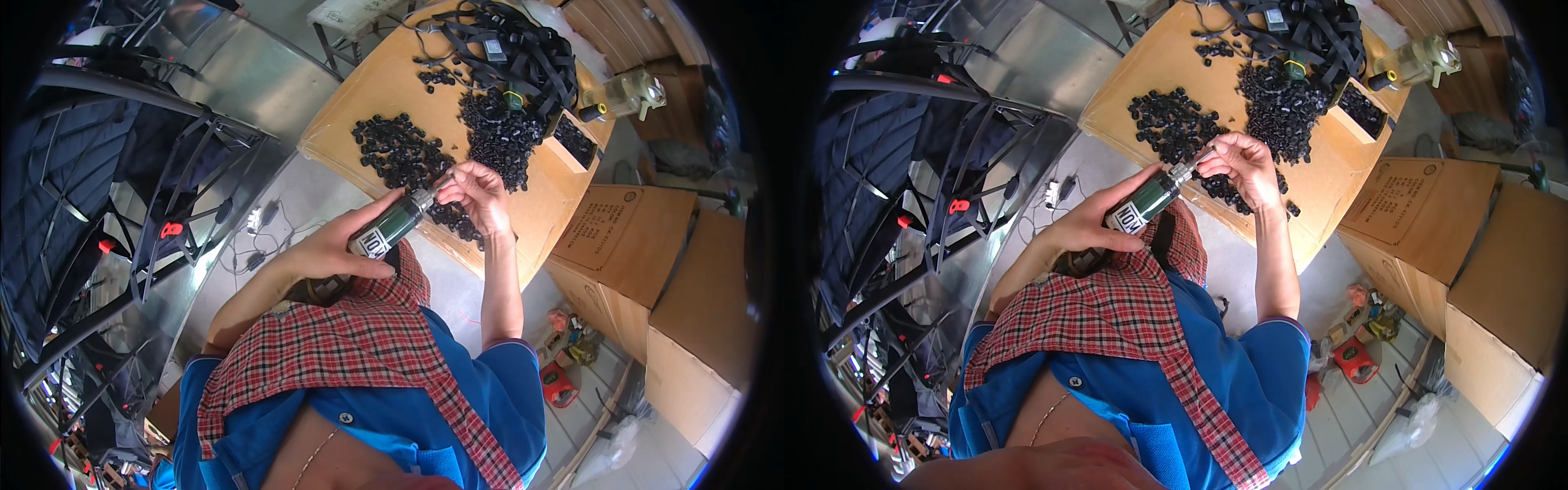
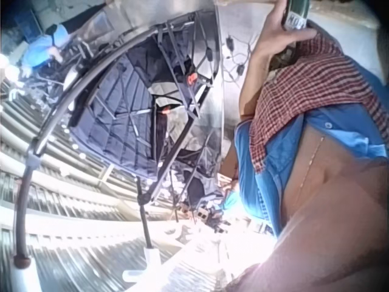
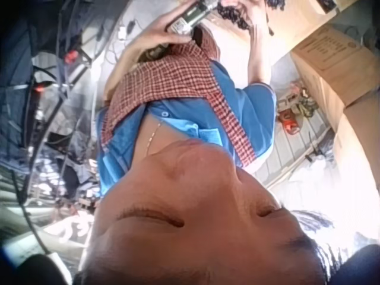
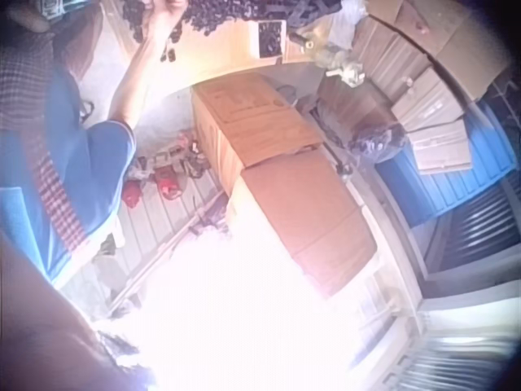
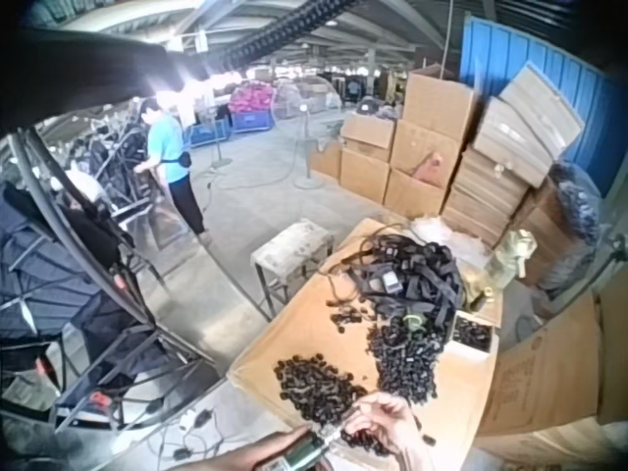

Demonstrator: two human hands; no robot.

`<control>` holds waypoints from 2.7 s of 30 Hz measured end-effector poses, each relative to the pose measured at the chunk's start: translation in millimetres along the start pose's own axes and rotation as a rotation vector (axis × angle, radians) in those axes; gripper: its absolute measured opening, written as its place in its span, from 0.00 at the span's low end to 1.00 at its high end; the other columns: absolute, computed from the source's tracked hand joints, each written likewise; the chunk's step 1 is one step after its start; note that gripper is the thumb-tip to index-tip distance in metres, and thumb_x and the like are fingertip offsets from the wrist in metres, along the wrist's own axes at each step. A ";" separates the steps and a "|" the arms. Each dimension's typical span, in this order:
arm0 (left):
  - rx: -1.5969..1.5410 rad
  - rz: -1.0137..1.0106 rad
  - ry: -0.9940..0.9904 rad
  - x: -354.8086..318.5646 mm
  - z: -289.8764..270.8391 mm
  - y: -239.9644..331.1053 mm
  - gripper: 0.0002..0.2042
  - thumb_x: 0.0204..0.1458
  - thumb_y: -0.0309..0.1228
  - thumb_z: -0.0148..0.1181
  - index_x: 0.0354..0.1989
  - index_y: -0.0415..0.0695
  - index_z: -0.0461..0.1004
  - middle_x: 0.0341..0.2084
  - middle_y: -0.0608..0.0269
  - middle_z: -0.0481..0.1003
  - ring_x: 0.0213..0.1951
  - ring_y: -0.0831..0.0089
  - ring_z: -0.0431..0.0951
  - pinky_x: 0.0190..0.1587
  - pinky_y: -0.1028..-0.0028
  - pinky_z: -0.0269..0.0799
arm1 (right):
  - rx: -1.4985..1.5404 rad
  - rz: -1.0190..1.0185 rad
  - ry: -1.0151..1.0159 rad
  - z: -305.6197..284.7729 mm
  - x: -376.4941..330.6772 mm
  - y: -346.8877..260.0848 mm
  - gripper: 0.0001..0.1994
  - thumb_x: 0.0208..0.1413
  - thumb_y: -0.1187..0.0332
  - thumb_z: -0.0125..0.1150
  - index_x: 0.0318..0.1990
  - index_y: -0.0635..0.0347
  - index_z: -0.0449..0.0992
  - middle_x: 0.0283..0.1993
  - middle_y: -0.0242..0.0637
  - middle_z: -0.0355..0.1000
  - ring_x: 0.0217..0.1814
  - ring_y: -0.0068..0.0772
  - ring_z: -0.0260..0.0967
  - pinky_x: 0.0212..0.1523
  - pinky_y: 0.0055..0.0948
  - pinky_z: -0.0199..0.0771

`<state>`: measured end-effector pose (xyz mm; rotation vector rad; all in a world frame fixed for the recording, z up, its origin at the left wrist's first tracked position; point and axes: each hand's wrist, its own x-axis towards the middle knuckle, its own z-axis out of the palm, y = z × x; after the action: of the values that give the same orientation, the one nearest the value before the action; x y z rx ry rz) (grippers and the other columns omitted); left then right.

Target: The person uses a cordless drill to attach black plastic fasteners to a stroller frame, repeatedly picking fasteners from a pile on a table and securing them to the stroller's fabric and frame. The person works at a metal table in a busy workshop with other workers visible in the background.

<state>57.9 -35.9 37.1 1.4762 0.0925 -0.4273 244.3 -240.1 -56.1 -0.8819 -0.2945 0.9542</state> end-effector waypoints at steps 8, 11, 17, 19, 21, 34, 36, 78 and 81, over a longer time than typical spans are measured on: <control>-0.126 0.019 -0.033 -1.2 0.2 -9.1 0.51 0.42 0.35 0.73 0.72 0.45 0.44 0.64 0.54 0.60 0.63 0.68 0.62 0.63 0.73 0.55 | 0.055 -0.014 0.000 4.1 -9.6 3.4 0.09 0.63 0.71 0.54 0.43 0.69 0.73 0.36 0.53 0.76 0.36 0.40 0.79 0.38 0.35 0.83; -0.234 -0.028 -0.065 -4.1 -1.0 -1.8 0.51 0.42 0.34 0.72 0.73 0.47 0.43 0.55 0.59 0.66 0.50 0.72 0.71 0.54 0.74 0.65 | -0.043 -0.098 0.021 1.7 -15.8 3.1 0.12 0.62 0.68 0.56 0.45 0.69 0.73 0.39 0.55 0.76 0.39 0.42 0.78 0.42 0.39 0.82; -0.318 -0.007 0.011 -10.1 -2.2 4.4 0.54 0.39 0.39 0.69 0.73 0.47 0.38 0.27 0.60 0.72 0.23 0.78 0.72 0.26 0.79 0.68 | -1.386 -0.157 0.914 -120.7 -30.2 -16.5 0.08 0.54 0.70 0.62 0.39 0.63 0.79 0.39 0.44 0.78 0.36 0.36 0.78 0.39 0.34 0.78; -0.349 -0.022 0.025 -11.9 -4.3 7.4 0.55 0.39 0.39 0.69 0.73 0.47 0.37 0.28 0.59 0.72 0.22 0.77 0.72 0.26 0.78 0.68 | -1.728 -0.192 0.957 -152.0 -39.2 -4.8 0.08 0.51 0.71 0.63 0.38 0.62 0.79 0.37 0.43 0.77 0.34 0.41 0.77 0.38 0.35 0.77; -0.386 -0.010 0.043 -13.5 -3.1 5.8 0.55 0.38 0.40 0.69 0.73 0.48 0.37 0.28 0.59 0.72 0.19 0.76 0.72 0.24 0.77 0.68 | -1.832 -0.192 0.960 -164.4 -40.4 0.9 0.08 0.48 0.71 0.65 0.37 0.61 0.79 0.36 0.44 0.76 0.34 0.45 0.76 0.39 0.39 0.76; -0.502 0.176 0.056 -71.8 -26.9 9.8 0.54 0.40 0.34 0.68 0.73 0.47 0.35 0.26 0.60 0.69 0.22 0.77 0.70 0.25 0.77 0.66 | -0.814 -0.480 0.454 25.4 37.2 -35.9 0.13 0.51 0.82 0.63 0.45 0.66 0.79 0.37 0.36 0.79 0.37 0.21 0.75 0.41 0.19 0.76; -0.478 0.217 0.120 -90.6 -31.6 10.7 0.57 0.37 0.35 0.70 0.73 0.47 0.32 0.27 0.57 0.71 0.20 0.75 0.72 0.23 0.78 0.66 | -0.748 -0.509 0.302 93.8 61.3 -27.1 0.12 0.52 0.82 0.63 0.44 0.66 0.79 0.36 0.34 0.78 0.37 0.20 0.75 0.41 0.18 0.74; -0.864 1.021 0.809 -324.7 -22.8 -74.3 0.57 0.39 0.27 0.73 0.74 0.59 0.35 0.28 0.56 0.69 0.20 0.76 0.71 0.22 0.79 0.67 | -1.525 -0.736 -0.976 542.5 202.0 210.5 0.27 0.55 0.59 0.61 0.59 0.62 0.65 0.26 0.41 0.78 0.28 0.43 0.77 0.37 0.38 0.76; -0.865 1.032 0.780 -319.7 -26.8 -66.5 0.56 0.40 0.26 0.71 0.74 0.60 0.35 0.29 0.56 0.68 0.20 0.76 0.72 0.22 0.78 0.67 | -1.465 -0.628 -1.084 561.7 222.3 230.4 0.25 0.53 0.62 0.63 0.57 0.55 0.65 0.27 0.41 0.78 0.30 0.47 0.77 0.35 0.41 0.77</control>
<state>-253.7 58.8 73.2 0.5960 0.0997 0.9438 -87.5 295.8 87.8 -1.3164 -2.2535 0.3969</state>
